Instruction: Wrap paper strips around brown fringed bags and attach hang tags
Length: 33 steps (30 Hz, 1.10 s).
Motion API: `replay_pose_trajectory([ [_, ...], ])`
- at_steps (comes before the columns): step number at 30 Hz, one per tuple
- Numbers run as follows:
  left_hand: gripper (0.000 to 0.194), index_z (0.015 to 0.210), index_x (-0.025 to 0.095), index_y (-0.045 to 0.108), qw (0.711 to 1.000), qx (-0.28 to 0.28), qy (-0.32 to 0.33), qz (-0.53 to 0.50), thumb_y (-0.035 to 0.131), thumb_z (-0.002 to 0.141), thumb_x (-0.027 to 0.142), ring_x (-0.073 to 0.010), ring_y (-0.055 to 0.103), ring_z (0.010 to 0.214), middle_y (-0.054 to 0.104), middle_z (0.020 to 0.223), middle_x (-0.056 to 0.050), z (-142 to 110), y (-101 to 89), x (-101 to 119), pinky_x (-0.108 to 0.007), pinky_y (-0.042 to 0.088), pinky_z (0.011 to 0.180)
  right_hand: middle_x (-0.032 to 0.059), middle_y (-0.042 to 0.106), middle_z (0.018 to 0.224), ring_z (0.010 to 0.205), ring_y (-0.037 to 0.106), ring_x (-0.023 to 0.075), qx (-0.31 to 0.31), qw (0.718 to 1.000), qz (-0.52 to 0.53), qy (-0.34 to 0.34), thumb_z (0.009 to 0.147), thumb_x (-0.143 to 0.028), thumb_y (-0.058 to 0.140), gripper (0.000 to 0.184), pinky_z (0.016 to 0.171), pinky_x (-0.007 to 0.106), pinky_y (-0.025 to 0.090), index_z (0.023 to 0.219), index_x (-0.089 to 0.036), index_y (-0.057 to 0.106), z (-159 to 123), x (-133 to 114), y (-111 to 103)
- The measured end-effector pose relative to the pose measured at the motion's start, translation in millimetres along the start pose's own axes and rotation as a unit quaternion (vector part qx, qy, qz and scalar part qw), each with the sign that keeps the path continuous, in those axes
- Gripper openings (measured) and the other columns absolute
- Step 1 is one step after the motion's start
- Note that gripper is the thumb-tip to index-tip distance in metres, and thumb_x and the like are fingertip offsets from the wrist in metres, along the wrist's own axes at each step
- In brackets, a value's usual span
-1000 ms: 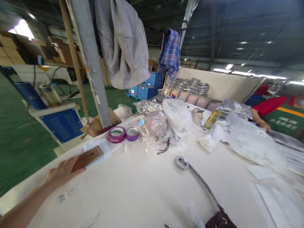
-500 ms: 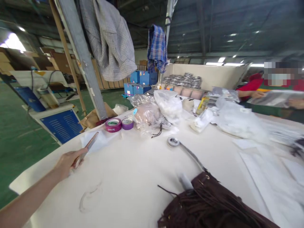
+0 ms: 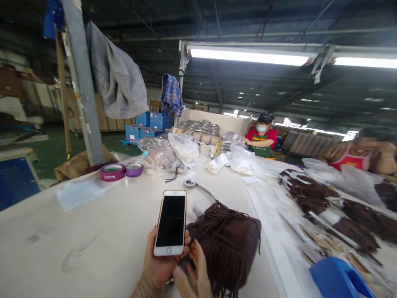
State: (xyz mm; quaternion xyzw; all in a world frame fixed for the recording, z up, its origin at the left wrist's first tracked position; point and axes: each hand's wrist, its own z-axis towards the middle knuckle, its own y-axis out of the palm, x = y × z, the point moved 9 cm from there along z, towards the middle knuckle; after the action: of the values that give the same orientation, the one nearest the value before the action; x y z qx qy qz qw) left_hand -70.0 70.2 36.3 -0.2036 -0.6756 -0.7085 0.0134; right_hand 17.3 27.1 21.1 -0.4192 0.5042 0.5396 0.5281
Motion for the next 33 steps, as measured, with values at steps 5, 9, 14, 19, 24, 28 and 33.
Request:
replay_pose_trajectory([
  [5, 0.047, 0.095, 0.004, 0.066, 0.999, -0.037, -0.010, -0.032, 0.051, 0.079, 0.046, -0.0270, 0.062, 0.081, 0.065, 0.086, -0.018, 11, -10.7, -10, -0.037, 0.051, 0.069, 0.0110, 0.057, 0.120, 0.109, 0.055, 0.0253, 0.031, 0.985, 0.168, 0.034, 0.062, -0.043, 0.074, 0.072, 0.090, 0.034, 0.047, 0.122, -0.017, 0.043, 34, 28, 17],
  [9, 0.043, 0.092, 0.008, 0.068, 0.999, -0.009, -0.023, -0.039, 0.054, 0.078, 0.046, -0.0270, 0.063, 0.079, 0.067, 0.085, -0.016, 17, -18.3, -7, -0.041, 0.051, 0.074, 0.0098, 0.059, 0.115, 0.104, 0.057, 0.0234, 0.065, 0.982, 0.172, 0.037, 0.059, -0.039, 0.076, 0.070, 0.086, 0.030, 0.049, 0.119, -0.017, 0.046, 40, 43, 19],
  [14, 0.036, 0.093, 0.009, 0.069, 0.999, 0.029, -0.008, -0.042, 0.057, 0.078, 0.039, -0.0259, 0.064, 0.078, 0.068, 0.090, -0.015, 25, -26.6, -5, -0.039, 0.052, 0.074, 0.0047, 0.068, 0.084, 0.072, 0.065, 0.0186, 0.116, 0.978, 0.161, 0.062, 0.054, -0.036, 0.079, 0.069, 0.064, 0.026, 0.053, 0.112, -0.015, 0.048, 46, 57, 14],
  [19, 0.040, 0.096, 0.008, 0.068, 0.997, 0.034, -0.029, -0.057, 0.054, 0.079, 0.041, -0.0315, 0.062, 0.090, 0.068, 0.091, -0.017, 28, -32.3, -9, -0.045, 0.048, 0.082, 0.0069, 0.069, 0.083, 0.072, 0.066, 0.0203, 0.155, 0.969, 0.172, 0.087, 0.051, -0.035, 0.079, 0.069, 0.062, 0.026, 0.054, 0.109, -0.013, 0.049, 46, 66, 11],
  [24, 0.050, 0.104, 0.006, 0.064, 0.996, 0.010, -0.050, -0.068, 0.042, 0.085, 0.047, -0.0325, 0.059, 0.099, 0.064, 0.102, -0.020, 28, -26.1, -13, -0.046, 0.046, 0.085, 0.0098, 0.068, 0.093, 0.074, 0.066, 0.0199, 0.205, 0.967, 0.130, 0.076, 0.052, -0.031, 0.076, 0.060, 0.058, 0.022, 0.053, 0.103, -0.014, 0.050, 43, 67, 5],
  [28, 0.049, 0.107, 0.005, 0.063, 0.998, 0.003, -0.040, -0.049, 0.043, 0.085, 0.045, -0.0327, 0.057, 0.101, 0.064, 0.103, -0.019, 28, -24.0, -12, -0.046, 0.046, 0.087, 0.0084, 0.069, 0.085, 0.073, 0.066, 0.0204, 0.192, 0.972, 0.110, 0.082, 0.053, -0.033, 0.074, 0.063, 0.059, 0.023, 0.053, 0.106, -0.012, 0.049, 43, 67, 6],
  [33, 0.049, 0.106, 0.006, 0.063, 0.997, 0.002, -0.047, -0.053, 0.041, 0.086, 0.046, -0.0321, 0.058, 0.100, 0.065, 0.101, -0.019, 29, -24.6, -12, -0.047, 0.045, 0.087, 0.0105, 0.069, 0.085, 0.076, 0.067, 0.0239, 0.180, 0.968, 0.132, 0.113, 0.051, -0.037, 0.075, 0.075, 0.066, 0.028, 0.056, 0.114, -0.009, 0.044, 41, 73, 8],
])
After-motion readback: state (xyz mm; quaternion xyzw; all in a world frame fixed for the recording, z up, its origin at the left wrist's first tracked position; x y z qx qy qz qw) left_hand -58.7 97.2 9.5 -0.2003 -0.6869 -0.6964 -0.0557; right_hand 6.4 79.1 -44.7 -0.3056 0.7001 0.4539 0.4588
